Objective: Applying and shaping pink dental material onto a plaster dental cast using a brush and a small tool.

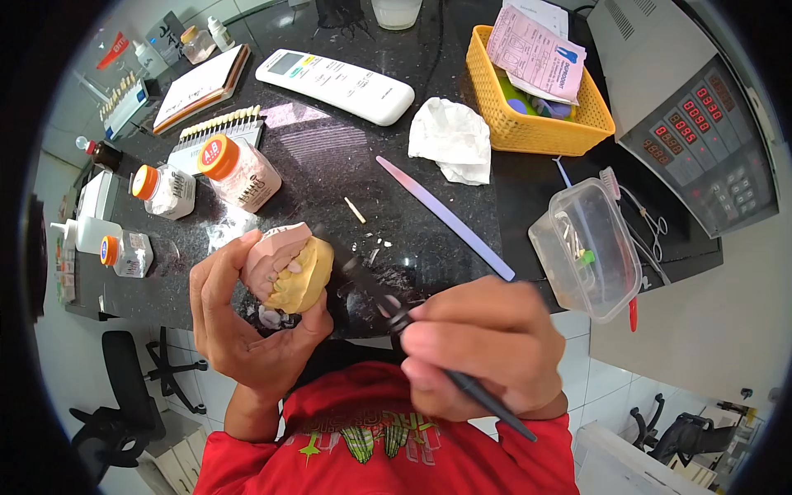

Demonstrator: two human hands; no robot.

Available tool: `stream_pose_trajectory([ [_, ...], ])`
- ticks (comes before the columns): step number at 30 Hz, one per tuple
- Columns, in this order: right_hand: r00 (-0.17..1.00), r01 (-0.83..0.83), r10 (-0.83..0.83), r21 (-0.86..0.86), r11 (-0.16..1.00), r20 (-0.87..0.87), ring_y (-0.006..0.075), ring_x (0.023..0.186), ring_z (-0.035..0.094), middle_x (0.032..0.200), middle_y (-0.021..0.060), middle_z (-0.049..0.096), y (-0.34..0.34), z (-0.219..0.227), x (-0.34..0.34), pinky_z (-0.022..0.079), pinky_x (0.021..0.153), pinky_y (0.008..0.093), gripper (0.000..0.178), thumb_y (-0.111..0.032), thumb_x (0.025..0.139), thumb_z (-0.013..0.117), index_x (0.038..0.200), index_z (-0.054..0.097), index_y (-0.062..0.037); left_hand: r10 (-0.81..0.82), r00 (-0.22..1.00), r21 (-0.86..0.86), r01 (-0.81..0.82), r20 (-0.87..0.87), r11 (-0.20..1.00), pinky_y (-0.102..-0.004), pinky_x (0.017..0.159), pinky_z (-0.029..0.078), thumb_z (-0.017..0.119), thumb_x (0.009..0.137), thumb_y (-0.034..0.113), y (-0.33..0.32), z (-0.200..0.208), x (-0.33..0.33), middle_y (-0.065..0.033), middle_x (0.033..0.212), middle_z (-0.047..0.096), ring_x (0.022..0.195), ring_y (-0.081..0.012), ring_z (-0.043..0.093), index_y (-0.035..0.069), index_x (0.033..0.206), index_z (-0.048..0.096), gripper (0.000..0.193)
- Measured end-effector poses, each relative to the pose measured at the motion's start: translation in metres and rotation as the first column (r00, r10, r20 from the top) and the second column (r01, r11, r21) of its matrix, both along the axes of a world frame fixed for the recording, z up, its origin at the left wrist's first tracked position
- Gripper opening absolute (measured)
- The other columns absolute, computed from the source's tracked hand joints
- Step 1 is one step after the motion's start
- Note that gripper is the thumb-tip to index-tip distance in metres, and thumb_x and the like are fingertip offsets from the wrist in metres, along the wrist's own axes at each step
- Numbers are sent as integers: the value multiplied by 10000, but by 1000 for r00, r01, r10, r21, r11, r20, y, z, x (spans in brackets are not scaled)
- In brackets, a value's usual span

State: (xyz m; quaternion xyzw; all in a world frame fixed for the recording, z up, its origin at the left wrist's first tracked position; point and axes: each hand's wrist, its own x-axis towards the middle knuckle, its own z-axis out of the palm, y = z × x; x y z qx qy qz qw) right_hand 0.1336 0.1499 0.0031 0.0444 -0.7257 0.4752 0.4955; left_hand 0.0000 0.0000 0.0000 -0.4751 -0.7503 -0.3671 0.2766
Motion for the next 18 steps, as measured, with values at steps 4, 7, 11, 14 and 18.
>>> stream_pose_trajectory([
  [4,988,84,-82,-8,996,130,165,654,606,839,128,621,12,1,21,475,548,232,225,-48,781,706,994,639,-23,-15,1000,35,14,25,999,-345,768,505,814,613,162,2,-1,2,-160,1030,626,892,-279,612,-65,1109,558,603],
  [7,965,43,-33,-30,999,260,121,633,585,769,130,613,18,2,30,440,521,202,188,-7,789,670,968,619,14,10,999,33,-12,38,999,-362,854,467,812,608,136,2,1,7,-166,1059,613,940,-268,603,-71,1128,543,621],
  [11,956,82,37,-384,920,292,71,579,551,740,117,613,13,6,31,409,503,180,70,38,773,644,814,588,46,14,999,47,-16,45,999,-347,891,440,817,603,104,5,-1,6,-155,1089,608,976,-246,583,-71,1183,517,676],
  [14,929,50,89,-359,932,360,52,564,527,725,109,602,15,1,27,386,464,172,51,49,749,626,772,580,43,32,999,51,-33,15,998,-320,871,436,818,604,98,5,-2,3,-156,1108,609,967,-226,578,-74,1192,516,683],
  [18,934,38,84,-331,943,348,51,549,516,704,103,593,17,0,29,382,454,172,56,47,751,624,772,573,44,45,999,49,-45,18,998,-318,872,431,819,603,94,5,-2,4,-161,1112,610,961,-224,576,-72,1202,515,692],
])
